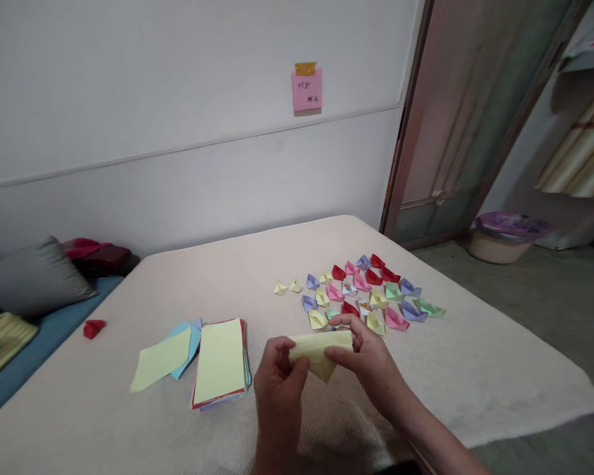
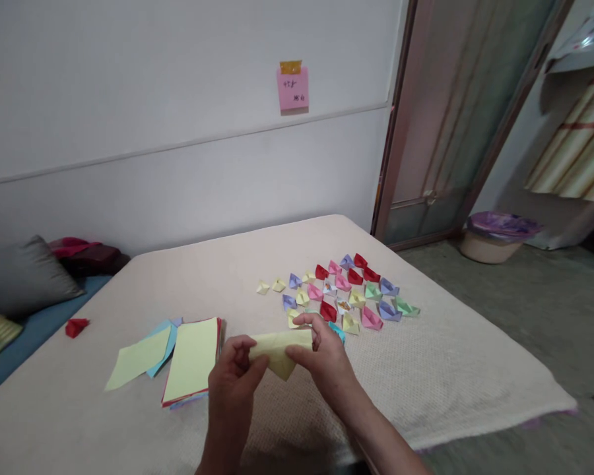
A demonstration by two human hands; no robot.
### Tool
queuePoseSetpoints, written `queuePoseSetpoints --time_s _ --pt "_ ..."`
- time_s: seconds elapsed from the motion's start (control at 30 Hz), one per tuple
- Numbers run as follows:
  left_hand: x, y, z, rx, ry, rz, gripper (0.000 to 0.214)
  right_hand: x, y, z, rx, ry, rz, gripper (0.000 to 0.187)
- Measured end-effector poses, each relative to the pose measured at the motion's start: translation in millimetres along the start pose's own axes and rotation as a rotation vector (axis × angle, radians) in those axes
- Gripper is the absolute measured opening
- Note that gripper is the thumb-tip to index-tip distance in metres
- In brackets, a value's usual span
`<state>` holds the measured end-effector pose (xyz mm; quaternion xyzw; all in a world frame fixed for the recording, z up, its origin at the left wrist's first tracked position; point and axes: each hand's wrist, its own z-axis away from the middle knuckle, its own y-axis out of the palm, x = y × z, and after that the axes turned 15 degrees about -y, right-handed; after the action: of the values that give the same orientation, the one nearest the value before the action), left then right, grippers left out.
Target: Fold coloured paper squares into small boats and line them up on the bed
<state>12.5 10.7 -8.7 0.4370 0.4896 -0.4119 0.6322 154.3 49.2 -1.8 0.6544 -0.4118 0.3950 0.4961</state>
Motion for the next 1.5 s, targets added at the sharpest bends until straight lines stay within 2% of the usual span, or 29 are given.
queuePoseSetpoints --time_s 0.07,0.13,0.27,0.47,0.67,0.8,0.93,1.0,1.07,1.2,1.37,1.5 --pt "0.8 4.9 1.1 0.016 -0.064 0.115 0.039 -2.3 0.8 1.1 -0.014 -0.015 0.035 0.035" --pt "1.2 9.9 2.1 0.0 -0.139 0.172 0.05 -3.5 2.2 2.4 -0.002 -0.01 0.068 0.033" --pt "1.4 14.9 3.3 -0.048 -0.206 0.234 0.048 -4.7 3.1 2.2 -0.002 -0.004 0.084 0.031" --pt "1.5 8.1 -0.9 -0.059 -0.244 0.333 0.049 -2.1 -1.6 -0.2 -0.064 -0.067 0.097 0.022" --pt "0.0 3.2 -4.6 -0.036 -0.27 0.387 0.043 -2.3 -2.9 0.3 -0.029 -0.048 0.023 0.015" --pt "-0.4 -3.7 -8.0 -0.045 -0.242 0.295 0.044 -0.5 -5.7 -1.9 0.054 -0.018 0.066 0.022" --pt "-5.5 -7.3 -7.4 0.072 -0.197 0.037 0.04 -4.2 -6.3 -1.1 0.194 -0.018 0.112 0.043" --pt "-7.4 -5.5 -5.2 0.138 -0.171 -0.037 0.037 -8.2 -6.0 0.9 0.284 -0.012 0.15 0.041" --pt "-7.3 -2.8 -3.5 0.155 -0.165 -0.052 0.037 -11.2 -5.5 3.1 0.33 -0.025 0.202 0.034" --pt "-4.6 0.4 -3.7 0.087 -0.156 0.022 0.046 -10.7 -3.4 5.6 0.328 -0.063 0.281 0.028" --pt "-6.9 2.2 -2.7 0.042 -0.119 0.055 0.051 -4.4 2.3 7.7 0.366 -0.051 0.263 0.024" --pt "-8.2 4.4 -0.3 -0.011 -0.103 0.027 0.051 -5.8 7.5 11.2 0.309 -0.101 0.276 0.018"
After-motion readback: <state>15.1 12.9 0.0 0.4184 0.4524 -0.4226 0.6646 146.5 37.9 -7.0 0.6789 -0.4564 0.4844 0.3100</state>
